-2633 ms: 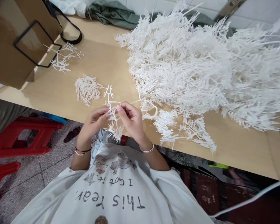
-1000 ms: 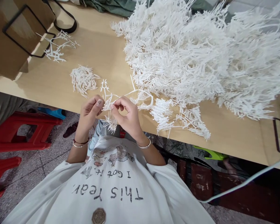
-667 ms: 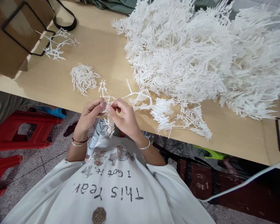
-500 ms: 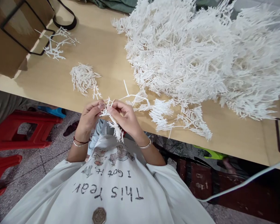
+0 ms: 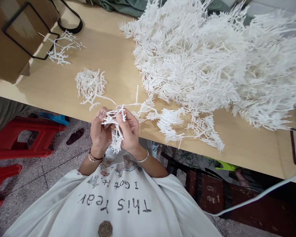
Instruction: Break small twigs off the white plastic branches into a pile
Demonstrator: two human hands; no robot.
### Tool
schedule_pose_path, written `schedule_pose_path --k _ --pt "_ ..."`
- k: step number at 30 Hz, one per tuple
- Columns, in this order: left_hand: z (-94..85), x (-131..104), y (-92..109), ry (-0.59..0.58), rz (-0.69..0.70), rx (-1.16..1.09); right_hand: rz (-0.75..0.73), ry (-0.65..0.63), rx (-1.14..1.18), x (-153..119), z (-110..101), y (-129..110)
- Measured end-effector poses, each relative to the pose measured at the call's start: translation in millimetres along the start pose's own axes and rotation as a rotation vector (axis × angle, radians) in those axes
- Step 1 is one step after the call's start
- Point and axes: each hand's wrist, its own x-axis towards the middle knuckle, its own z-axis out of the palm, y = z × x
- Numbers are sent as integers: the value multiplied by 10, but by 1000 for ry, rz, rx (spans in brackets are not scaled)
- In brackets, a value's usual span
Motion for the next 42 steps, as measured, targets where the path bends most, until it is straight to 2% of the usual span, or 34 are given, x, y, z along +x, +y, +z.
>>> schedule_pose_path --k 4,8,13,15,17,21,23,25,27,30,35,42 --pt "21 -1 11 16 10 -44 50 18 81 12 -8 2" --pt "55 -6 24 27 16 -42 76 -6 62 11 -9 8" --pt "29 -16 0 33 78 -24 -12 -56 -56 33 -35 16" --pt "-39 -3 10 5 86 43 -46 -127 -119 76 -90 -24" --pt "-133 31 56 -88 62 141 -82 -240 -200 138 -170 -96" --pt "-320 149 225 -367 -9 374 -129 -475 -374 271 -331 -247" --pt "-390 209 289 -491 -86 462 -114 -555 -433 311 -379 -282" --pt "-442 250 309 -550 -181 459 -70 -592 -441 324 -400 -282" --pt "-478 266 289 -519 -211 400 -15 -566 -397 314 -403 -258" --pt "-503 245 239 -408 -138 362 17 -466 -325 285 -391 -207" --pt "-473 148 214 -266 3 456 -89 -358 -344 231 -361 -128" --pt "-311 32 204 76 314 568 -178 -277 -328 108 -214 -1"
